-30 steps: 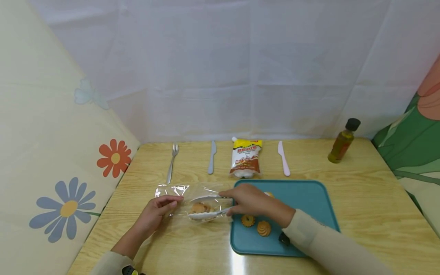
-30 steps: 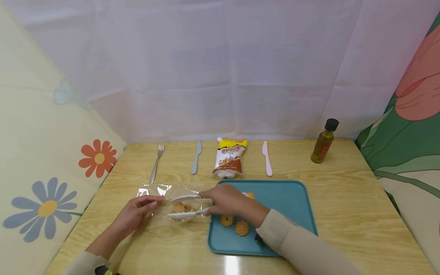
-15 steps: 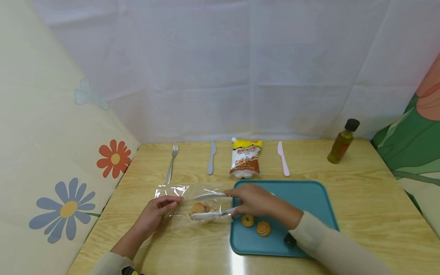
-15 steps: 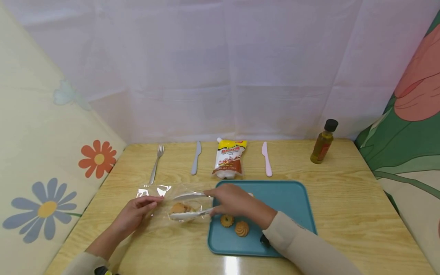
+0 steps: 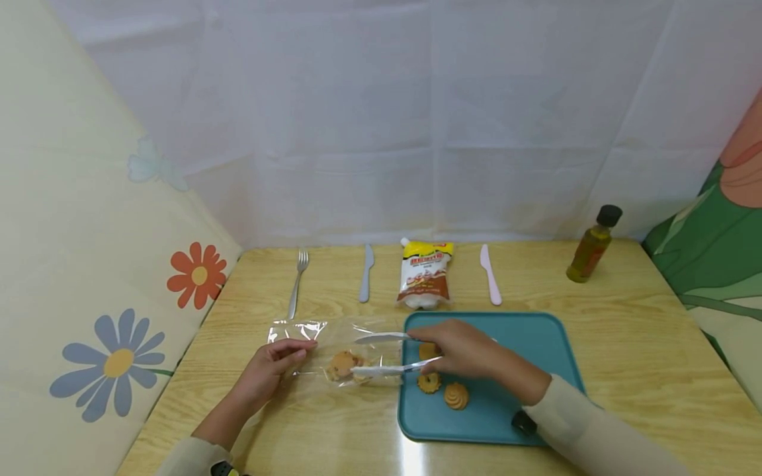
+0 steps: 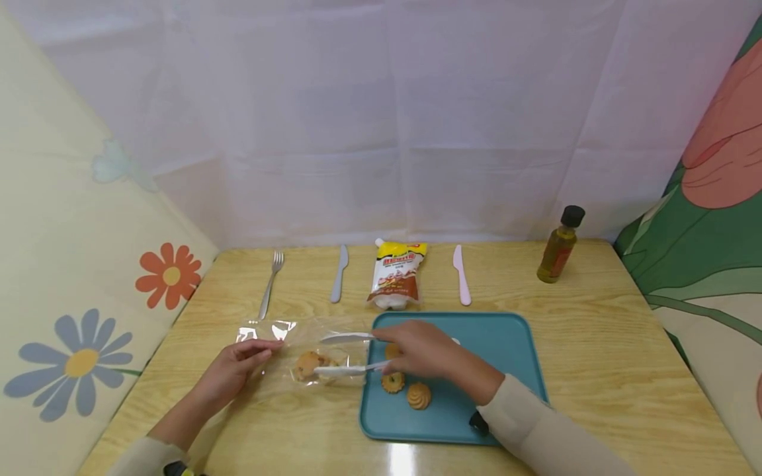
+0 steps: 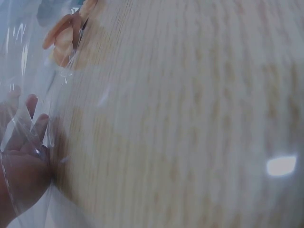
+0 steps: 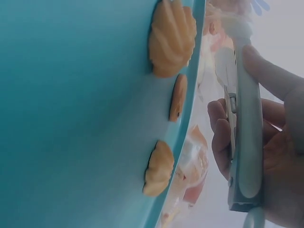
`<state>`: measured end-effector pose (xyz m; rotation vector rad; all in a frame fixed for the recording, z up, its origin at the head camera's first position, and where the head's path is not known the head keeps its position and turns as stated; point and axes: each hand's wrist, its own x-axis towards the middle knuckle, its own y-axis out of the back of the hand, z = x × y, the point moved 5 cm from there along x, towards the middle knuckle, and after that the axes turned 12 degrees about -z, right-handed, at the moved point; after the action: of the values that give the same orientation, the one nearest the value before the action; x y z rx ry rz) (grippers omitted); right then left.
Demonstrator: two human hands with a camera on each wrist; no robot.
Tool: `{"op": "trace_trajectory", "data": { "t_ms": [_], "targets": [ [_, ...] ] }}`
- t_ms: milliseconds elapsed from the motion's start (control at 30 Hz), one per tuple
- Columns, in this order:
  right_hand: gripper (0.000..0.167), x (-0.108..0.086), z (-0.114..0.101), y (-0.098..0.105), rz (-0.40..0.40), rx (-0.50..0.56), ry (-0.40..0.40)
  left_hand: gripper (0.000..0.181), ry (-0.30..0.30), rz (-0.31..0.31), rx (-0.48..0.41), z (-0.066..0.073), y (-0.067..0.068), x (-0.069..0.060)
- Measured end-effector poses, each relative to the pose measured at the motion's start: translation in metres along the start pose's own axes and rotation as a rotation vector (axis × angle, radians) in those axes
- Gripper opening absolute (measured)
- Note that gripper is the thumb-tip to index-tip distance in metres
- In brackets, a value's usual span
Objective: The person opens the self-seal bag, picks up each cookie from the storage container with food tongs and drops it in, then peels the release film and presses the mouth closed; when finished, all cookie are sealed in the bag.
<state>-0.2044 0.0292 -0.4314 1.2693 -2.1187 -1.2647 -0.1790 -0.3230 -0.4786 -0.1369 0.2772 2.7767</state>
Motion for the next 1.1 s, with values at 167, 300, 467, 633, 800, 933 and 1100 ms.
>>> {"op": "trace_trajectory", "data": {
  "t_ms": [167, 300, 467, 633, 800, 933, 1100],
  "targets": [
    [0.067, -0.013, 0.006, 0.001, 0.019, 0.018, -0.021, 0.031, 0.008, 0.0, 0.004, 0.0, 0.0, -0.001],
    [0.067, -0.026, 0.012, 0.002, 0.03, 0.059, -0.055, 0.032, 0.013, 0.0, 0.014, 0.001, 0.0, -0.002],
    [0.067, -0.039, 0.019, 0.003, 0.042, 0.067, -0.078, 0.032, 0.013, 0.004, 0.014, 0.0, 0.001, -0.001],
    [0.067, -0.052, 0.027, 0.004, 0.062, 0.079, -0.099, 0.031, 0.011, 0.005, 0.007, -0.001, 0.001, -0.001],
    [0.066, -0.064, 0.032, 0.005, 0.086, 0.066, -0.101, 0.031, 0.009, 0.004, 0.015, -0.001, 0.001, -0.001],
    [0.065, -0.072, 0.038, 0.006, 0.088, 0.06, -0.124, 0.031, 0.017, 0.003, 0.017, 0.0, 0.001, -0.001],
    [0.065, -0.079, 0.044, 0.007, 0.087, 0.065, -0.147, 0.031, 0.011, 0.002, 0.014, 0.001, 0.0, 0.0]
  ]
}}
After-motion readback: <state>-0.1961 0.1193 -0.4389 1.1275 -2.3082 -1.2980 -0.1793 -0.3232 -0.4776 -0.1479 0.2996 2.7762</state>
